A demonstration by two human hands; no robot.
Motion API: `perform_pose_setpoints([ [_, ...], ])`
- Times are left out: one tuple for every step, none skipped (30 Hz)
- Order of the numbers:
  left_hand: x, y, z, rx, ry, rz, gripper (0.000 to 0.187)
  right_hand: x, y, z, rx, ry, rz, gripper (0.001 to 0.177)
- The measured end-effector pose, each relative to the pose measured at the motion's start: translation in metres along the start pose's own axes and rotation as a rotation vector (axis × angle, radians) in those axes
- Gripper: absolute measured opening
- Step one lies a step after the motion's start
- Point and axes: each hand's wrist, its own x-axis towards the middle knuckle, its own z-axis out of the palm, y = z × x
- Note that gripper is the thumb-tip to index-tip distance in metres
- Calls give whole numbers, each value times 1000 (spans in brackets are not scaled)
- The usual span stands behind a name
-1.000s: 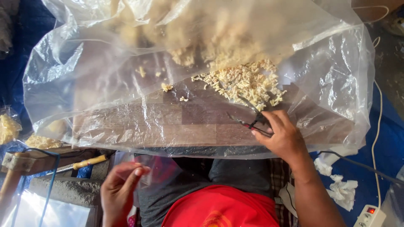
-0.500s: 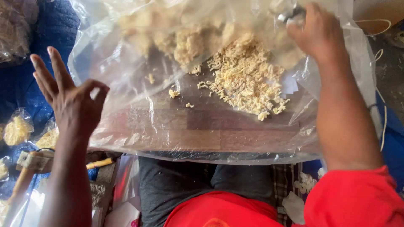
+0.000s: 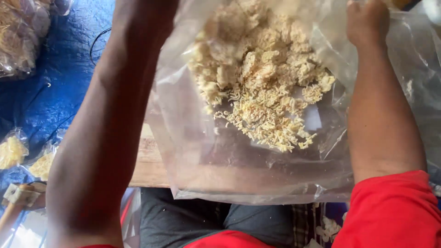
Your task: Packaging small noodle-like snacks into plastic bags and sealing them with a manual heat sealer.
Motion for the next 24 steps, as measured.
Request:
perform_pose_setpoints([
  [5,2,0,11,-4,1,14,1,16,8,-42,93,9,31],
  [5,1,-2,23,-10,0,14,-2,13,4,-41,94,5,31],
  [6,0,-3,35,-15,-1,14,-6,9,1,-5,-5,35,33],
  [7,-1,-4,48,-31,-1,14,-15,6,-3,33,-109,73,41],
  [7,-3,-5,62,-46,-2,14,-19,5,-1,36,-113,78,41],
  [8,-6,-8,81,-58,-1,14,-20,2,2,71,-183,152,45],
  [9,-8,-11,100,-70,-1,14,-21,-1,5,107,-254,225,49],
  [7,-12,-12,113,-88,-2,14,-24,-8,-2,109,-259,232,49],
  [5,-15,-13,125,-106,-2,14,-27,-16,-9,147,-297,236,49],
  [6,-17,-13,135,-122,2,15,-27,-22,-17,183,-329,240,49],
  [6,-19,-13,145,-138,6,15,-27,-30,-27,183,-330,248,49],
  [6,-21,-13,151,-156,11,15,-28,-37,-40,180,-373,239,47],
  [7,-22,-14,157,-173,16,15,-29,-44,-52,177,-417,229,46],
  [7,-28,-7,163,-187,22,16,-30,-45,-67,173,-416,237,46],
  [7,-30,-7,169,-202,29,16,-32,-47,-81,145,-430,189,45],
  [10,-29,-15,178,-214,31,16,-32,-50,-94,119,-447,137,45],
  [5,-22,-23,176,-218,33,16,-37,-54,-112,117,-448,141,45],
  [0,-15,-32,176,-310,-30,18,-41,-58,-128,81,-469,118,48],
  [-5,-9,-41,175,-402,-92,20,-44,-62,-144,45,-489,94,53],
  [-11,8,-53,175,-404,-93,20,-48,-71,-161,46,-491,95,53],
  [-17,25,-64,206,-427,-114,20,-52,-80,-178,59,-555,148,59],
  [-22,41,-75,235,-447,-131,21,-55,-89,-196,71,-615,202,65],
  [-34,50,-89,233,-447,-129,21,-64,-100,-213,69,-614,204,65],
  [-47,60,-103,190,-380,-13,15,-76,-111,-231,95,-646,181,65],
])
